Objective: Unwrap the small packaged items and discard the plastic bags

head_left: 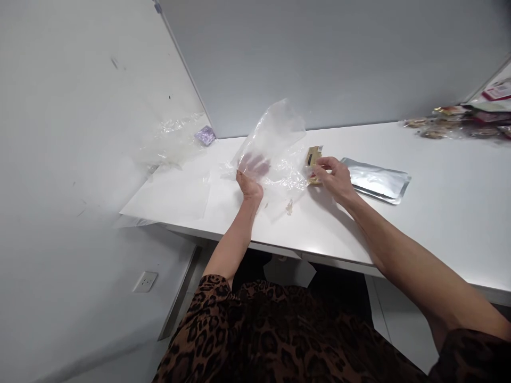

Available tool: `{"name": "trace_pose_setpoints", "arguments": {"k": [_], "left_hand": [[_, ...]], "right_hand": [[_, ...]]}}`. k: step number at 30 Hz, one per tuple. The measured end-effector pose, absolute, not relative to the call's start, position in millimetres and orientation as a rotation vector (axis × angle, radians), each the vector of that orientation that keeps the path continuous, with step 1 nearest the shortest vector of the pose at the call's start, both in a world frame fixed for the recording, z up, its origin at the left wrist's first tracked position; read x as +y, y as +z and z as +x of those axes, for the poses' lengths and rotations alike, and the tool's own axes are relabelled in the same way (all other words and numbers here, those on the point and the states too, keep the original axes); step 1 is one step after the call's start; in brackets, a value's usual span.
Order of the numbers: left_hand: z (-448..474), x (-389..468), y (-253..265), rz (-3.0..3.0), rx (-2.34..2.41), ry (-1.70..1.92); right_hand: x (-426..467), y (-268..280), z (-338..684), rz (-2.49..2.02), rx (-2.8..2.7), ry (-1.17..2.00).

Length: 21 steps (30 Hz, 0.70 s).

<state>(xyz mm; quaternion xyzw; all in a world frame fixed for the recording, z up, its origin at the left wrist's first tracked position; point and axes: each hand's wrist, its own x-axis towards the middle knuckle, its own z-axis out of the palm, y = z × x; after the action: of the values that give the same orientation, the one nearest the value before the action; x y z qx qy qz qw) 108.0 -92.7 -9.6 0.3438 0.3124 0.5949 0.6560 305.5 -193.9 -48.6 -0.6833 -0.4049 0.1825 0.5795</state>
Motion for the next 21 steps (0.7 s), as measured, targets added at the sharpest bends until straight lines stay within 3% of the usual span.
{"name": "trace_pose_setpoints", "arguments": {"k": [4, 11, 17, 21], "left_hand": [[102, -95, -10, 0.673, 0.614, 1.281], [108, -108, -21, 0.771, 0.747, 1.083], [67, -93, -24, 1.384, 0.712, 1.514], [27, -82, -29, 1.703, 0.603, 1.537]], "right_hand": [[-197, -42, 298, -1.491, -1.006, 0.397], [-207, -27, 291, -1.133, -0.896, 0.966], [-214, -22, 298, -1.136, -0.918, 1.193], [-213, -28, 297, -1.246, -0.972, 1.302]]}}
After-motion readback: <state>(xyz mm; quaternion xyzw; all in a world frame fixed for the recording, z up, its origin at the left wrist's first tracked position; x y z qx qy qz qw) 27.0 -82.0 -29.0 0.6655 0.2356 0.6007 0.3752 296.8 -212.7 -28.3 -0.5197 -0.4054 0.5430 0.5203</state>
